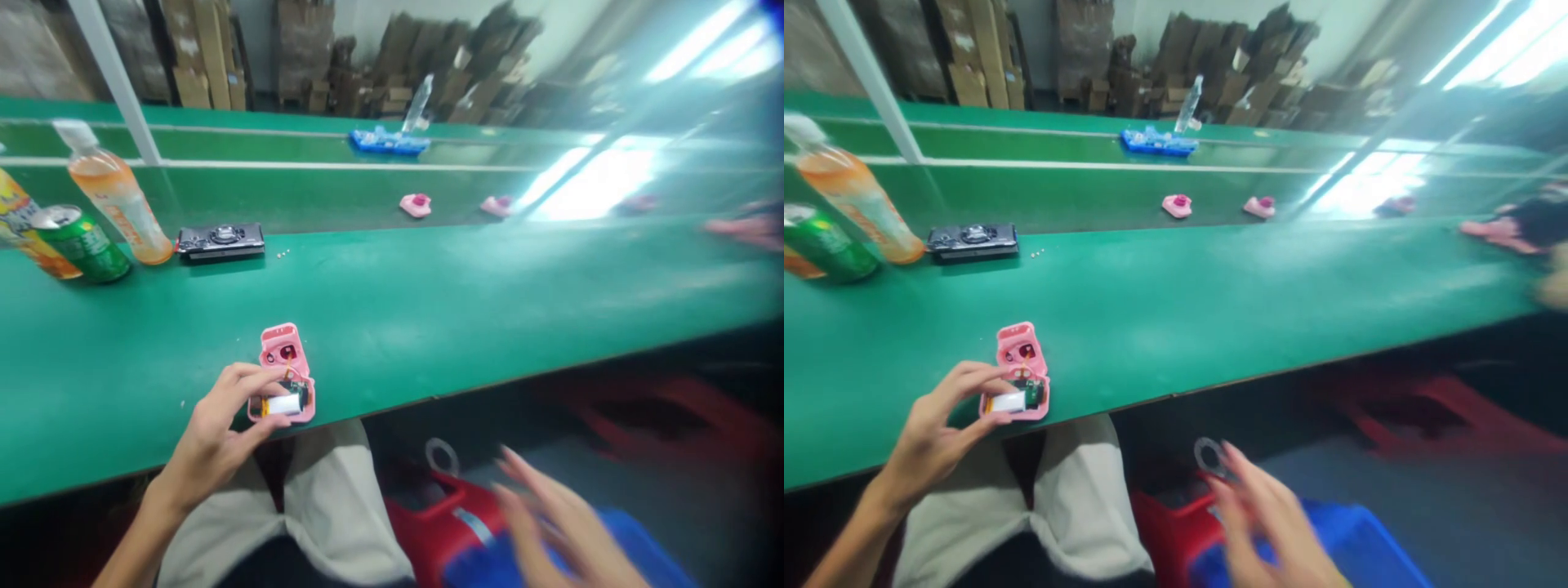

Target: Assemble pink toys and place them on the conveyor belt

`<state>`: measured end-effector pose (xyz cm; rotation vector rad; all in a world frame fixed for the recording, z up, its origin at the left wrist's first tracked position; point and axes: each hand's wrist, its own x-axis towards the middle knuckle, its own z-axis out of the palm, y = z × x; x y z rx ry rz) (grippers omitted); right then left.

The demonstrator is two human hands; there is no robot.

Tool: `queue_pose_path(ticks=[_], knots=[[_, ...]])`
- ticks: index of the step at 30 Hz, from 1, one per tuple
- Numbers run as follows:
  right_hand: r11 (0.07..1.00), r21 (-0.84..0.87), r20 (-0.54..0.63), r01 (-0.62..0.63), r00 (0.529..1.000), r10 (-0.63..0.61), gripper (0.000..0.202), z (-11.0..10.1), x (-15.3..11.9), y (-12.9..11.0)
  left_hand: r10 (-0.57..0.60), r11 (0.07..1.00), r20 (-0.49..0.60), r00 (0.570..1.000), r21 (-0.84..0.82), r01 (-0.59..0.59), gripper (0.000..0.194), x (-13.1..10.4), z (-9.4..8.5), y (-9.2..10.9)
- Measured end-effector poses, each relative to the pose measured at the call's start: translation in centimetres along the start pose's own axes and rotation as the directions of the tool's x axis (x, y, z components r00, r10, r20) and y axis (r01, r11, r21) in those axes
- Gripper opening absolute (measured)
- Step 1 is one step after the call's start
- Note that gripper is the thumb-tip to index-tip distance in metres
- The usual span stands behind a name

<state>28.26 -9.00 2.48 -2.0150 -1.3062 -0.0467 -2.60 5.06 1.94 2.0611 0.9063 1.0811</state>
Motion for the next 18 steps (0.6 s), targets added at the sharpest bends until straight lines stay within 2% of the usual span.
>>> queue_pose_path(ticks=[1, 2, 3, 4, 5, 6, 7, 10, 14, 17, 18], knots=[[0.973, 0.102, 0.074, 0.207, 0.974, -0.214, 0.028, 0.9, 0.5, -2.0, 0.014, 1.0, 0.016, 1.0, -0.002, -0.014, 0.041, -0.1, 0.1, 0.0], [0.88, 0.23, 0.159, 0.416, 0.876, -0.455, 0.028, 2.0, 1.2, -4.1, 0.02, 1.0, 0.025, 0.999, -0.006, -0.02, 0.041, -0.2, 0.2, 0.0], [0.775, 0.343, 0.235, 0.531, 0.75, -0.618, 0.029, 3.2, 2.1, -6.1, 0.013, 1.0, 0.031, 0.999, -0.009, -0.013, 0.041, -0.3, 0.4, 0.0], [0.675, 0.43, 0.25, 0.599, 0.639, -0.727, 0.03, 4.5, 2.9, -7.8, 0.001, 1.0, 0.026, 1.0, -0.009, -0.001, 0.04, -0.5, 0.5, 0.1], [0.607, 0.485, 0.261, 0.63, 0.558, -0.788, 0.03, 5.6, 3.7, -9.3, -0.015, 1.0, 0.014, 1.0, -0.005, 0.015, 0.038, -0.6, 0.7, 0.1], [0.564, 0.514, 0.259, 0.646, 0.511, -0.82, 0.029, 6.4, 4.4, -10.3, -0.025, 1.0, -0.01, 1.0, 0.001, 0.025, 0.036, -0.7, 0.8, 0.2], [0.542, 0.527, 0.251, 0.654, 0.489, -0.835, 0.028, 7.0, 4.9, -10.8, -0.032, 0.999, -0.036, 0.999, 0.013, 0.032, 0.035, -0.8, 1.0, 0.2], [0.547, 0.565, 0.249, 0.618, 0.504, -0.827, 0.03, 7.7, 5.3, -10.8, -0.014, 0.998, -0.06, 0.998, 0.06, 0.018, 0.033, -0.9, 1.3, 0.2], [0.55, 0.64, 0.229, 0.537, 0.549, -0.804, 0.03, 7.9, 4.7, -9.9, -0.02, 0.995, -0.006, 1.0, 0.093, 0.021, 0.038, -1.1, 1.1, 0.1], [0.59, 0.666, 0.216, 0.456, 0.639, -0.738, 0.032, 8.4, 4.3, -9.8, -0.033, 0.983, 0.032, 0.999, 0.181, 0.026, 0.054, -1.3, 0.6, 0.1], [0.61, 0.669, 0.215, 0.425, 0.675, -0.706, 0.033, 8.5, 4.1, -9.8, -0.044, 0.974, 0.04, 0.998, 0.226, 0.034, 0.052, -1.4, 0.5, 0.1]])
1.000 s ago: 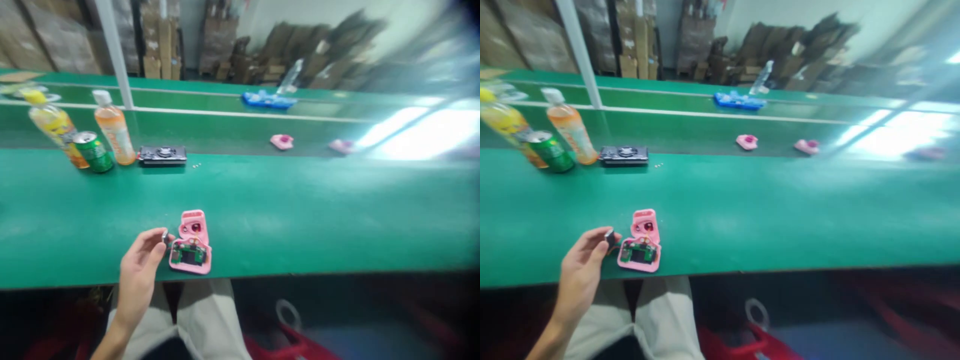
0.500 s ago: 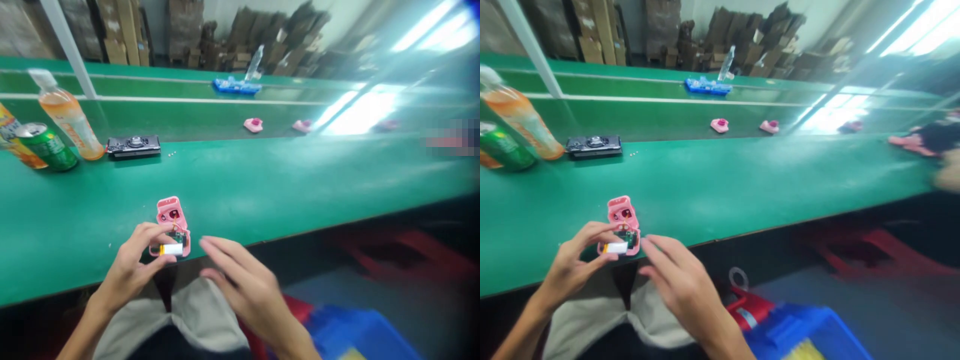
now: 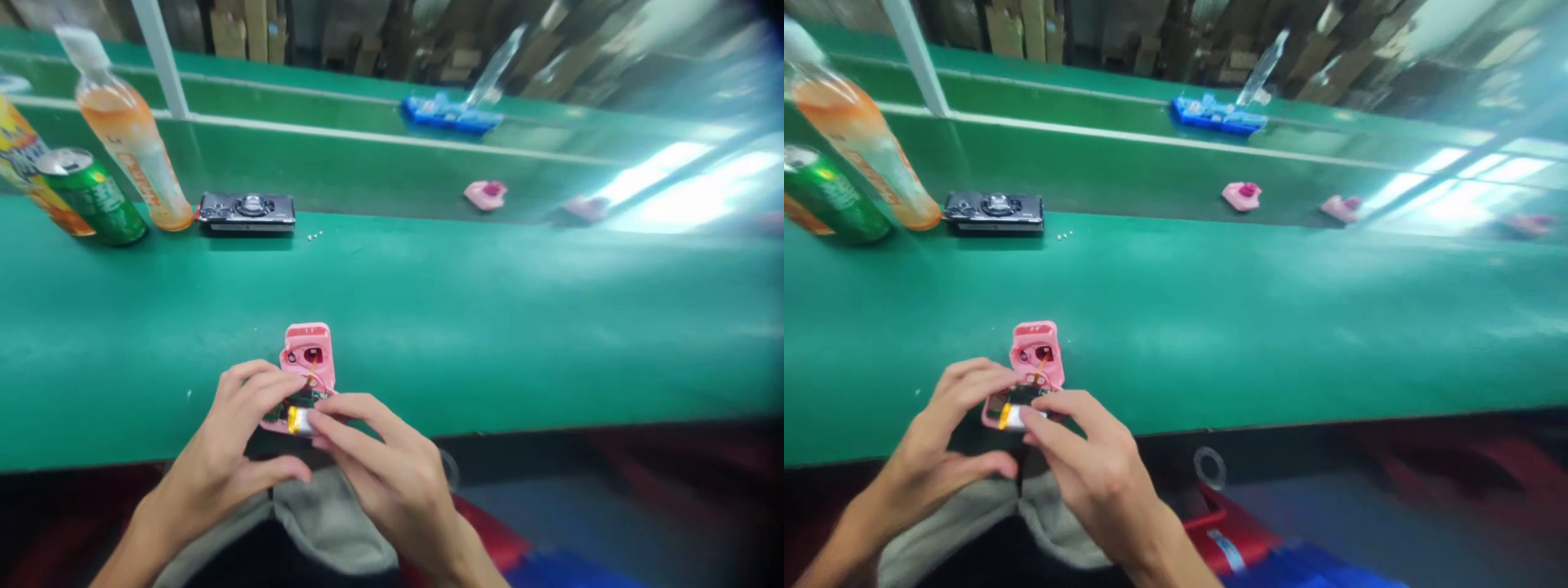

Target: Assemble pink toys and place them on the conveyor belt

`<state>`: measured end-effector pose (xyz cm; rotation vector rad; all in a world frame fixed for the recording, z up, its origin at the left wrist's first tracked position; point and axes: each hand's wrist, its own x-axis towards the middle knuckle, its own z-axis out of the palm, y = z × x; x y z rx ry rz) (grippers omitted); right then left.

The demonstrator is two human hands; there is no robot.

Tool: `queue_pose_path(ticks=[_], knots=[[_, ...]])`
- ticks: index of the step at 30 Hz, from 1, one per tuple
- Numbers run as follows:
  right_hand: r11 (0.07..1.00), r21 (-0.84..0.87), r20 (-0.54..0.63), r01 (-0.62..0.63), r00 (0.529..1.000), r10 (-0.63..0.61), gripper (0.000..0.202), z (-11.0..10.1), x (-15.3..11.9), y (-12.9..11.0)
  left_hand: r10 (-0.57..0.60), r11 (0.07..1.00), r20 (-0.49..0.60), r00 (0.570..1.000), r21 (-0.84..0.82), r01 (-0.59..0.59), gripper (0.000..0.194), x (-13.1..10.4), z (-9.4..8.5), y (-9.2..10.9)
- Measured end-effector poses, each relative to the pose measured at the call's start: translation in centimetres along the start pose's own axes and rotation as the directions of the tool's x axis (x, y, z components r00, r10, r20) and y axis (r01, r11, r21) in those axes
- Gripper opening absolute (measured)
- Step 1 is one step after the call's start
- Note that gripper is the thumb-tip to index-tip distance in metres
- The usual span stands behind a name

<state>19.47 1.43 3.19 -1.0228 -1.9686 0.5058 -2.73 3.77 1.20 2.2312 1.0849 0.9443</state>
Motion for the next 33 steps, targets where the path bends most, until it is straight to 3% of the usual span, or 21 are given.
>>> queue_pose_path(ticks=[4, 9, 14, 24, 27, 30, 33], knots=[[0.998, -0.021, -0.079, -0.06, 0.995, 0.058, 0.034, 0.7, -0.8, 0.0, -0.074, 0.992, -0.059, 0.996, 0.096, 0.079, 0.025, -0.4, 0.3, 0.0], [0.989, -0.147, -0.121, -0.004, 0.993, -0.014, 0.033, 1.5, -2.2, -0.1, -0.004, 0.993, -0.156, 0.988, 0.112, 0.022, 0.025, -0.8, 1.4, 0.0], [0.971, -0.237, -0.064, 0.043, 0.996, -0.059, 0.028, 1.7, -1.5, -0.1, 0.055, 0.987, -0.172, 0.984, 0.157, -0.028, 0.021, -0.7, 1.8, 0.2], [0.949, -0.314, 0.002, -0.005, 1.0, 0.006, 0.031, 1.8, -0.8, -0.7, 0.105, 0.974, -0.166, 0.98, 0.214, -0.069, 0.021, -0.5, 1.9, 0.3], [0.943, -0.332, 0.016, -0.027, 0.999, 0.034, 0.03, 1.7, -0.7, -0.9, 0.119, 0.973, -0.083, 0.989, 0.211, -0.099, 0.025, -0.5, 1.3, 0.2], [0.943, -0.331, 0.059, -0.034, 0.997, 0.056, 0.028, 1.4, -0.6, -0.8, 0.133, 0.964, 0.07, 0.989, 0.22, -0.146, 0.044, -1.0, 0.8, -0.3], [0.946, -0.317, 0.057, -0.059, 0.995, 0.081, 0.032, 1.3, -0.9, -0.4, 0.131, 0.958, 0.115, 0.985, 0.241, -0.155, 0.049, -1.8, 0.7, -0.9]])
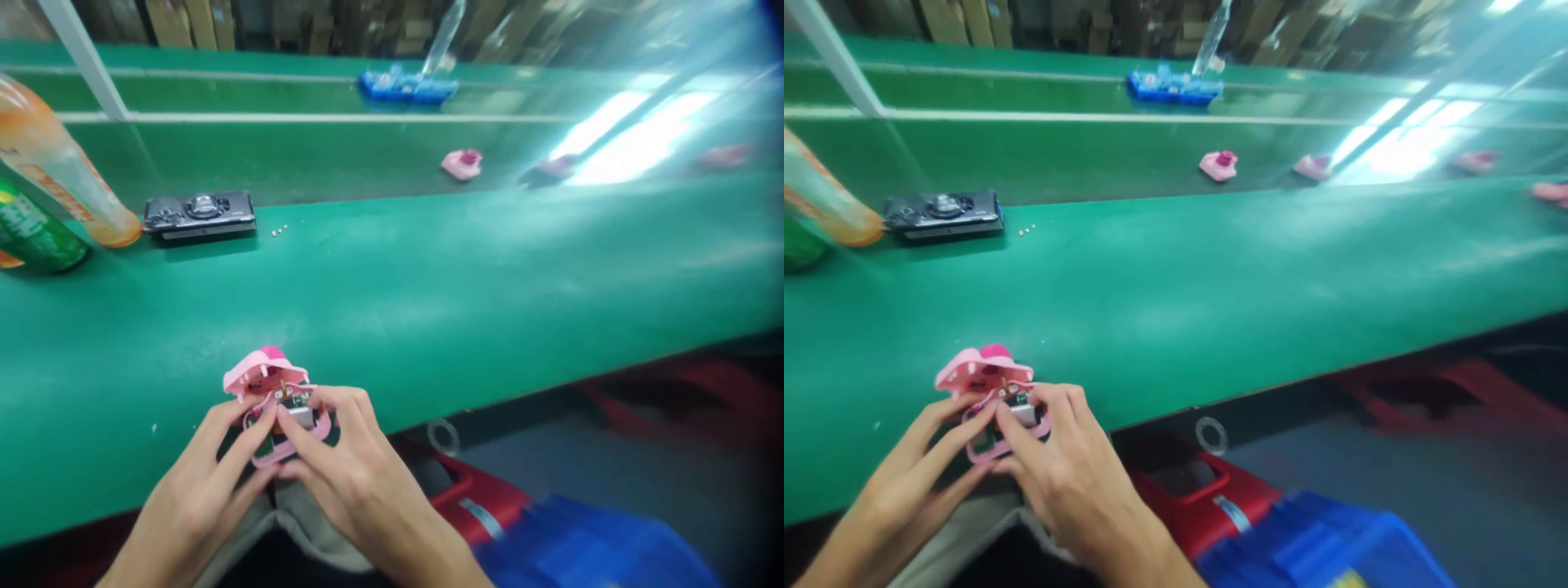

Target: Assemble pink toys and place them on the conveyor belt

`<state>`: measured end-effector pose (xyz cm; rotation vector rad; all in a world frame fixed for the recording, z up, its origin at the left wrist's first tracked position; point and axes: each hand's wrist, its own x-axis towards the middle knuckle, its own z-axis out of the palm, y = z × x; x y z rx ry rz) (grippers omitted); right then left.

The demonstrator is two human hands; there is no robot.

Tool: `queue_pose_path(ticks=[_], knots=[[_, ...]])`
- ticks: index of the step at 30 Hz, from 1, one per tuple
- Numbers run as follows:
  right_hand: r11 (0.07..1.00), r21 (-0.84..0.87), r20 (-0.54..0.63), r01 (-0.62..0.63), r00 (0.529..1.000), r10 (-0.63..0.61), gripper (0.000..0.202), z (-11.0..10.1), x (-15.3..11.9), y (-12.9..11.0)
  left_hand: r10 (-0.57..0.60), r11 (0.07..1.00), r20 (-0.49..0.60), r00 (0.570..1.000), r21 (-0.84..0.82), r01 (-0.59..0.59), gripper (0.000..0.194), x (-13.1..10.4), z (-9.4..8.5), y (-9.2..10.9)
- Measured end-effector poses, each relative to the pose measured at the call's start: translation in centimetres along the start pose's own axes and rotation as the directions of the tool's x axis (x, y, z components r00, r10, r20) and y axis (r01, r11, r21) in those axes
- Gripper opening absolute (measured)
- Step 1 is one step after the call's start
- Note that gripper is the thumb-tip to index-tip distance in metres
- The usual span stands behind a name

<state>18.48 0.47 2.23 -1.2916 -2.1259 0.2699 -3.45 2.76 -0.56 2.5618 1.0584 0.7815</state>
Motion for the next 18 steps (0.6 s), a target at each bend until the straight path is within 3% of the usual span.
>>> queue_pose_path(ticks=[5, 12, 15, 17, 18], knots=[[0.994, -0.065, -0.223, -0.085, 0.972, 0.069, 0.026, 1.6, -1.1, 0.5, -0.05, 0.999, 0.022, 0.999, -0.005, 0.05, 0.054, -0.7, 0.3, -0.1], [0.982, -0.14, -0.474, -0.127, 0.879, 0.046, 0.023, 4.8, -3.6, 0.4, 0.067, 0.997, -0.034, 0.997, 0.038, -0.066, 0.044, 0.5, -0.3, 0.4], [0.988, -0.07, -0.588, -0.14, 0.805, 0.072, 0.033, 3.3, -3.2, 1.1, 0.063, 0.997, -0.064, 0.996, 0.045, -0.06, 0.039, 0.7, -0.2, 0.4], [0.979, 0.061, -0.523, -0.194, 0.829, 0.197, 0.045, 0.7, 0.0, 1.8, 0.053, 0.998, -0.082, 0.995, 0.032, -0.05, 0.038, 0.7, -0.1, 0.4], [0.962, 0.124, -0.394, -0.245, 0.877, 0.275, 0.051, -0.8, 2.6, 2.1, 0.048, 0.999, -0.088, 0.995, 0.025, -0.046, 0.038, 0.6, 0.0, 0.3]])
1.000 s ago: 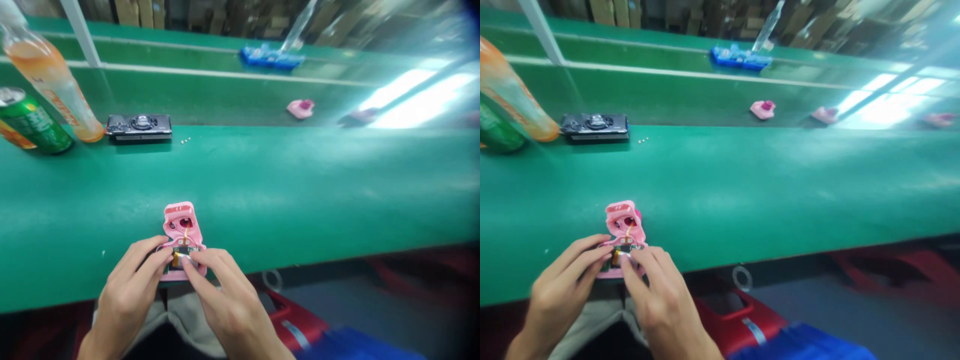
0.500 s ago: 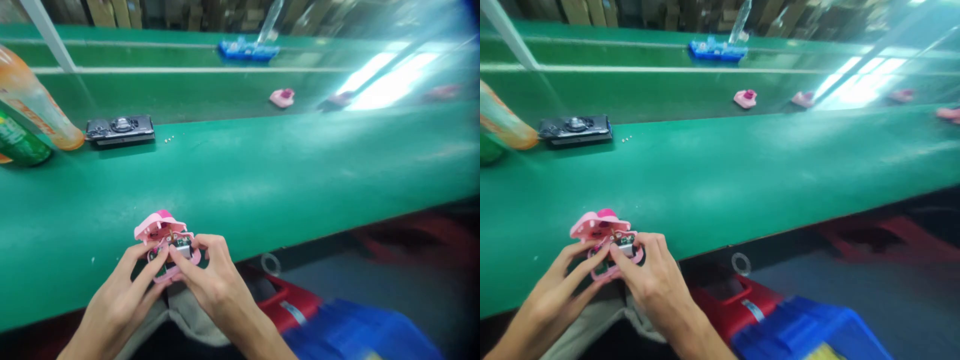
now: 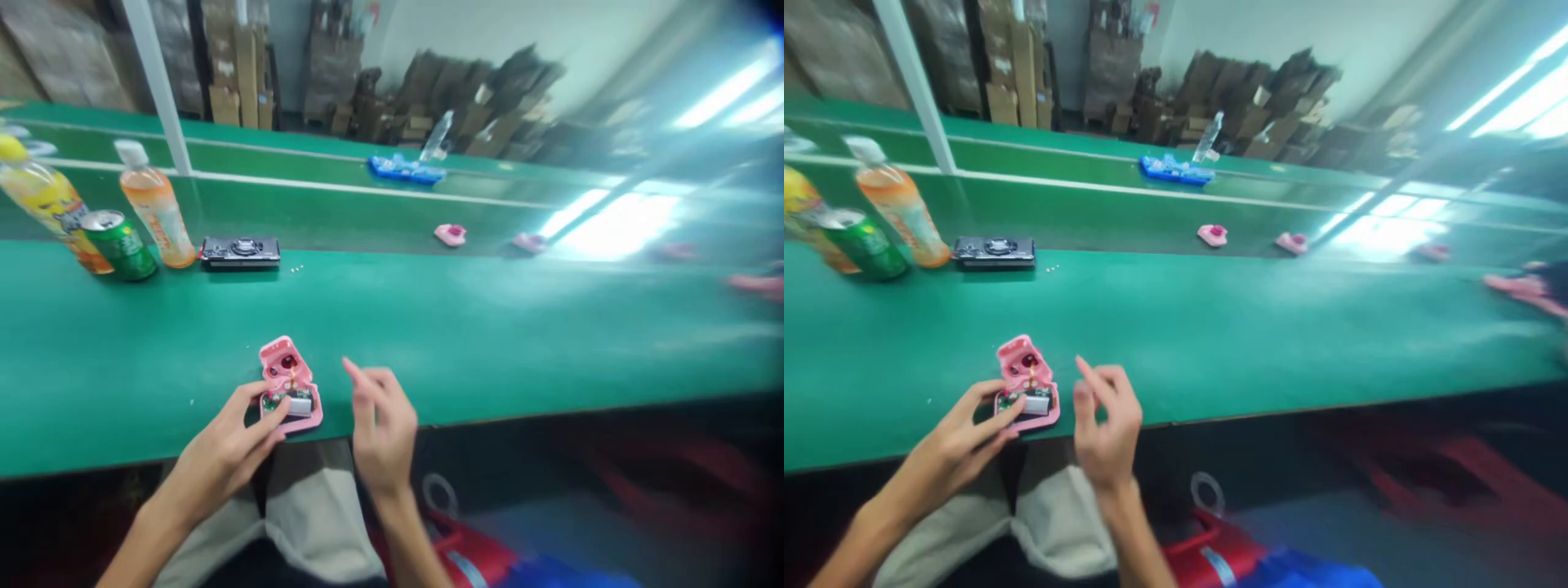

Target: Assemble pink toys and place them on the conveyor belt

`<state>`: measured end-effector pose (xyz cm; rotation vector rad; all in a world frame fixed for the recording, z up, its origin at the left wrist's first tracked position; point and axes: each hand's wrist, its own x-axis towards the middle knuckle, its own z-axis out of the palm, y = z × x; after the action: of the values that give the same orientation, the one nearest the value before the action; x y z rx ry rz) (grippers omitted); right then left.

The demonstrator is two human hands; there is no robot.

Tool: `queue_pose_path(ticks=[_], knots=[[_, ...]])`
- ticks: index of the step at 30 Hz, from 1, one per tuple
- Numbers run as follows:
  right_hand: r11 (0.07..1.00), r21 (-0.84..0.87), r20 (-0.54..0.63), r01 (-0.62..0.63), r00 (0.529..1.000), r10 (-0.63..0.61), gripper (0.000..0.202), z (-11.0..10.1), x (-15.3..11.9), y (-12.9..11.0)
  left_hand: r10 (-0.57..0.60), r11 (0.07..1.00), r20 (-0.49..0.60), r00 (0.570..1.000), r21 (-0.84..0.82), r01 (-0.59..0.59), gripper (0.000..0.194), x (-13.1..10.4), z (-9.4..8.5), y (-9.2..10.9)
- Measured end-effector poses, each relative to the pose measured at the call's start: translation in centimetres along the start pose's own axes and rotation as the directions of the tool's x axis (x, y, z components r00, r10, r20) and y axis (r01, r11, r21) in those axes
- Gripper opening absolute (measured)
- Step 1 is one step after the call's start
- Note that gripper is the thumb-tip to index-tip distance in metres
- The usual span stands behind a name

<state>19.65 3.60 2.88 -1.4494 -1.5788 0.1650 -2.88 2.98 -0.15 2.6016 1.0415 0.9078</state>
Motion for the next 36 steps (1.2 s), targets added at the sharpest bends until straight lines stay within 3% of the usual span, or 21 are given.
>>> queue_pose_path(ticks=[1, 2, 3, 4, 5, 6, 7, 8, 11, 14, 17, 19, 21, 24, 26, 30, 36], knots=[[0.999, -0.005, 0.193, -0.049, 0.98, 0.049, 0.059, 0.0, 3.3, -0.6, -0.003, 1.0, -0.003, 1.0, -0.007, 0.003, 0.039, 0.0, 0.0, 0.0], [0.993, -0.072, 0.414, -0.09, 0.904, 0.112, 0.067, 0.4, 6.8, -1.4, -0.004, 1.0, -0.004, 1.0, -0.013, 0.004, 0.04, 0.0, 0.0, 0.0], [0.981, -0.154, 0.65, -0.114, 0.736, 0.187, 0.073, 1.2, 10.0, -2.2, -0.005, 1.0, -0.005, 1.0, -0.018, 0.005, 0.041, -0.1, 0.0, 0.0], [0.964, -0.252, 0.825, -0.091, 0.5, 0.263, 0.077, 2.2, 12.9, -3.0, -0.005, 1.0, -0.005, 1.0, -0.025, 0.005, 0.042, -0.1, 0.0, 0.0], [0.937, -0.35, 0.914, -0.016, 0.213, 0.345, 0.078, 3.4, 15.2, -3.8, -0.005, 1.0, -0.007, 1.0, -0.03, 0.005, 0.042, -0.1, 0.0, 0.0], [0.915, -0.398, 0.917, 0.059, 0.037, 0.396, 0.074, 4.8, 16.7, -4.5, -0.007, 0.999, -0.009, 1.0, -0.031, 0.007, 0.042, -0.1, 0.1, 0.0], [0.899, -0.423, 0.899, 0.116, -0.065, 0.432, 0.07, 6.0, 17.6, -5.3, -0.013, 1.0, -0.008, 1.0, -0.028, 0.013, 0.042, -0.2, 0.2, 0.0], [0.886, -0.434, 0.884, 0.162, -0.116, 0.454, 0.066, 7.1, 18.0, -5.9, -0.021, 1.0, -0.005, 1.0, -0.021, 0.021, 0.042, -0.2, 0.3, 0.0], [0.882, -0.407, 0.889, 0.237, -0.12, 0.442, 0.057, 8.5, 17.3, -7.4, -0.028, 1.0, -0.007, 1.0, -0.004, 0.028, 0.042, -0.4, 0.5, 0.1], [0.9, -0.322, 0.923, 0.295, -0.115, 0.367, 0.048, 6.7, 16.9, -8.1, -0.016, 0.998, -0.078, 0.997, -0.061, 0.011, 0.043, -0.5, 0.4, 0.3], [0.95, -0.115, 0.993, 0.291, -0.003, 0.121, 0.037, 3.5, 17.3, -8.1, -0.121, 0.968, -0.221, 0.968, -0.24, 0.066, 0.045, -0.6, 0.2, 0.4], [0.965, 0.078, 0.988, 0.249, 0.11, -0.108, 0.031, 1.5, 17.3, -7.8, -0.258, 0.913, -0.345, 0.903, -0.394, 0.11, 0.042, -0.3, 0.3, 0.6], [0.949, 0.242, 0.938, 0.202, 0.2, -0.281, 0.026, 0.1, 16.9, -7.6, -0.428, 0.81, -0.423, 0.799, -0.572, 0.131, 0.043, 0.3, 0.5, 1.1], [0.908, 0.379, 0.868, 0.178, 0.271, -0.415, 0.024, -1.0, 16.1, -7.4, -0.665, 0.561, -0.381, 0.643, -0.823, 0.092, 0.042, 2.0, 0.8, 2.1], [0.886, 0.426, 0.832, 0.183, 0.306, -0.464, 0.023, -1.1, 15.7, -7.3, -0.744, 0.409, -0.315, 0.59, -0.912, 0.029, 0.04, 3.2, 0.8, 2.7], [0.853, 0.468, 0.78, 0.232, 0.346, -0.522, 0.023, -1.1, 15.3, -7.2, -0.775, 0.228, -0.17, 0.609, -0.974, 0.018, 0.039, 4.7, 0.4, 3.3], [0.844, 0.423, 0.79, 0.33, 0.323, -0.522, 0.025, -0.5, 15.3, -7.7, -0.768, 0.201, -0.087, 0.634, -0.973, 0.11, 0.056, 4.7, 0.1, 3.0]])
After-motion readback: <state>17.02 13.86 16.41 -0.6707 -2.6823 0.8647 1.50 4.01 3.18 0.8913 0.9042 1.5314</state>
